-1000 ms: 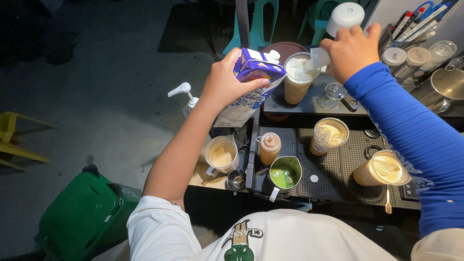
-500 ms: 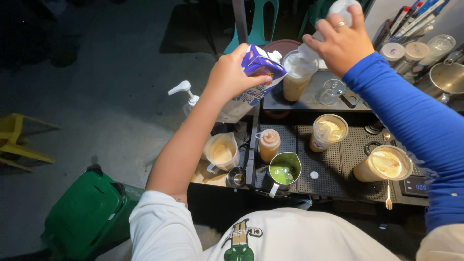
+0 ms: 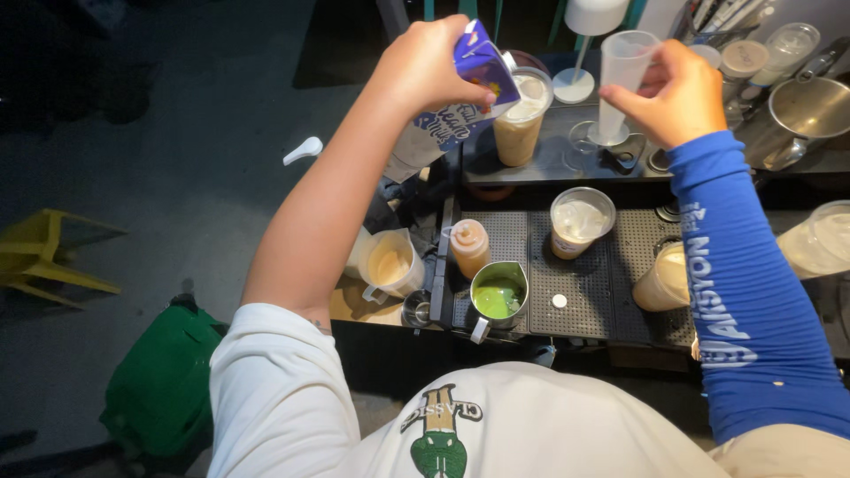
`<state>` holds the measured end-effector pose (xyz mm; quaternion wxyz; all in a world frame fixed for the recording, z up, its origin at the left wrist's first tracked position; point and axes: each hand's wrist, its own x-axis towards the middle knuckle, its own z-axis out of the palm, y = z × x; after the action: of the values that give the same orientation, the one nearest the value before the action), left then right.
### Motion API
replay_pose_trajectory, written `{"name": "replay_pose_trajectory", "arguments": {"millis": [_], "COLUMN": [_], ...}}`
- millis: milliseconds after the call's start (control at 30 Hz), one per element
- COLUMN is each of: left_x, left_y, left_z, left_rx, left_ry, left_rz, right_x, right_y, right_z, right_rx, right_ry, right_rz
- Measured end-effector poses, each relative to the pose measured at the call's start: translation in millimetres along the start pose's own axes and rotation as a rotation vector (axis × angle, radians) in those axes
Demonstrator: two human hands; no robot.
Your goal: The person assembles two iced coffee drinks at a bar counter. They pour milk into cups, add ice from a cooler, drizzle caramel sauce, pour a coffee base, and sprinkle a crumb topping. The drinks remain on the counter at the end of the clip.
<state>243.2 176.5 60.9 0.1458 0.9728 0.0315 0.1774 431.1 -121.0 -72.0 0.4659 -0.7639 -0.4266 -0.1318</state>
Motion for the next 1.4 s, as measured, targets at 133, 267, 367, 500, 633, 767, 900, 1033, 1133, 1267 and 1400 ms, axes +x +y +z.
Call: {"name": "replay_pose_trajectory", "arguments": {"millis": [133,267,367,500,633,767,900,1033,1133,1267,1400], "left_x": [-0.2,-12.0,-33.3,-71.6,-99.4,-129.7,-164.1,-193.5,-214.6,-230.1,-228.0], "left_y": [6.5,7.7,9.0,11.4,6.9,-0.8,-14.1,-29.8,-43.4,-59.2,-67.5], "left_z": [4.4,2.8,0.2,-2.3,-14.9,-29.0,-43.2,-55.2,-60.7,-59.8,-50.6], "left_rx": [-0.156,-0.273,-0.302,-0.392,-0.473,-0.570,-0.555,-0.584,-0.633,-0.723,-0.755], "left_ry": [0.035,0.129,0.179,0.335,0.423,0.531,0.563,0.555,0.547,0.509,0.473], "left_rz": [-0.024,0.047,0.067,0.128,0.157,0.127,0.065,-0.036,-0.048,-0.084,-0.101], "right_x": [-29.2,-61.7,-85.0,-91.6,-80.1,-72.2,-62.6,-46.8,-51.7,-77.6,-93.1], "right_y": [35.0,41.7,21.0,-23.5,-67.7,-103.2,-129.5,-142.2,-133.6,-105.9,-81.9], "right_z": [-47.8,-82.9,-93.0,-81.5,-11.0,82.8,143.6,177.0,188.6,209.4,241.2], "right_rx": [-0.082,-0.021,0.041,0.058,0.038,0.096,-0.019,0.032,0.003,-0.054,-0.103], "right_ry": [0.052,0.014,-0.053,-0.115,-0.194,-0.352,-0.286,-0.187,-0.234,-0.407,-0.559], "right_rz": [0.083,0.204,0.235,0.154,0.076,0.061,0.123,0.188,0.249,0.258,0.340]}}
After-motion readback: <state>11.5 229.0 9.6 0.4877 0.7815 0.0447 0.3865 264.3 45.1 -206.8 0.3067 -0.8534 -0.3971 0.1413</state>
